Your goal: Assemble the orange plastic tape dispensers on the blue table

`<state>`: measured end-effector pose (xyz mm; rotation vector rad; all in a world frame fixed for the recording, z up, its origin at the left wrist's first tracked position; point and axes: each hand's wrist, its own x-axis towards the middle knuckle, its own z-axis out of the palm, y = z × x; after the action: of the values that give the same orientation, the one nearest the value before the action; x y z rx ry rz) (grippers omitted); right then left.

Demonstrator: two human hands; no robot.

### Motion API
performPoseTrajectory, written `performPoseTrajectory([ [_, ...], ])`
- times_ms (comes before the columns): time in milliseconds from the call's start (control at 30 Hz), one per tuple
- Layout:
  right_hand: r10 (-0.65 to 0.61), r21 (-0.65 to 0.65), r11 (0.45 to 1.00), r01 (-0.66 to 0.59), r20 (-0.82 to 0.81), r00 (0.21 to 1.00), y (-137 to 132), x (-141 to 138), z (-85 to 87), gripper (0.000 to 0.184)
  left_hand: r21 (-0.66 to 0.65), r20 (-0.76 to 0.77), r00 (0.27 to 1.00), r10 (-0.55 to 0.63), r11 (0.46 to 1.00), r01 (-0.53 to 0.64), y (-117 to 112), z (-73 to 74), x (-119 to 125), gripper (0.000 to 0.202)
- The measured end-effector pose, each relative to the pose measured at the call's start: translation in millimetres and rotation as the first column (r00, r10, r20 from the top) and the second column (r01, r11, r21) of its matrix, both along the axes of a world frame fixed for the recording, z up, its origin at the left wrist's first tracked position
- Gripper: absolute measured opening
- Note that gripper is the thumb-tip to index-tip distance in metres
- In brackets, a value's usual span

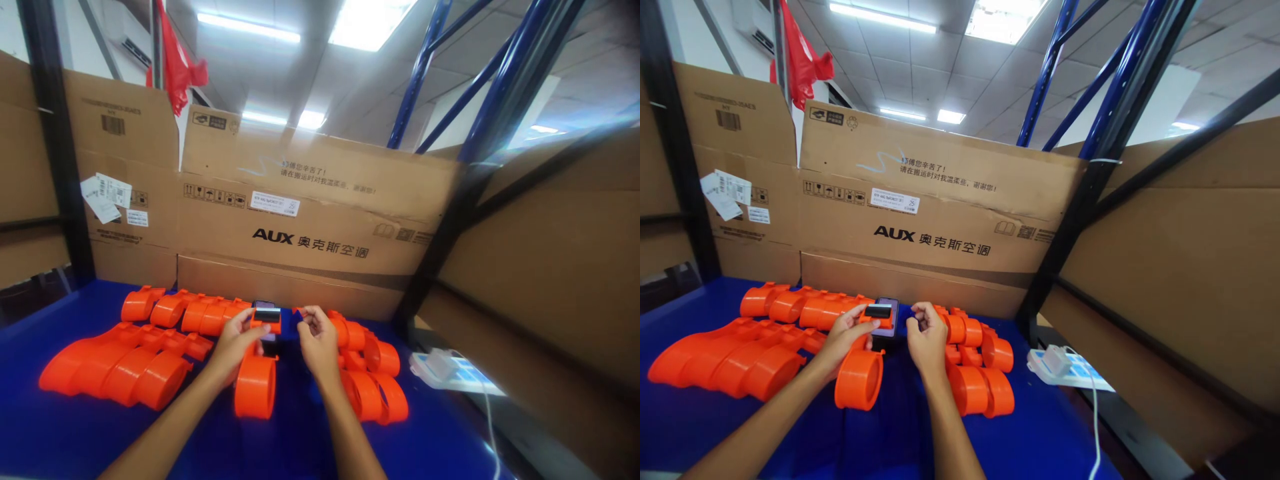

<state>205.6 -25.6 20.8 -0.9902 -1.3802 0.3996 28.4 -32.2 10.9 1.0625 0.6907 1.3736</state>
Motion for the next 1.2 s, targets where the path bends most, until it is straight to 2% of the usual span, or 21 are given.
performPoseTrajectory([
  [133,0.022,-0.004,1.0,-0.022,-0.011,1.0,-3.1,-1.3,-1.0,0.005,0.005,-0.003,1.0,-0.003,1.0,0.003,-0.1,-0.8,0.8,0.054],
  [300,0.061,-0.011,0.998,-0.061,-0.028,0.998,-6.9,-2.4,-2.1,0.014,0.017,-0.011,1.0,-0.004,1.0,0.004,0.1,-1.2,0.0,0.054],
  [500,0.066,0.05,0.997,-0.065,-0.028,0.997,-9.5,-7.5,-0.9,0.018,0.04,-0.018,1.0,0.002,0.999,-0.002,0.9,-2.5,0.8,0.05],
  [700,0.027,0.124,0.992,-0.04,0.107,0.994,-16.9,-14.0,1.7,0.01,0.07,-0.024,1.0,0.02,0.997,-0.018,1.2,-4.4,1.9,0.047],
  [900,0.034,0.164,0.983,-0.079,0.259,0.965,-25.9,-14.8,4.6,0.002,0.082,-0.034,0.999,0.039,0.996,-0.036,3.4,-6.4,-0.9,0.045],
  [1200,0.027,0.217,0.971,-0.101,0.319,0.947,-21.9,-11.0,2.4,0.006,0.094,-0.033,0.999,0.034,0.995,-0.031,1.3,-4.2,-1.2,0.044],
])
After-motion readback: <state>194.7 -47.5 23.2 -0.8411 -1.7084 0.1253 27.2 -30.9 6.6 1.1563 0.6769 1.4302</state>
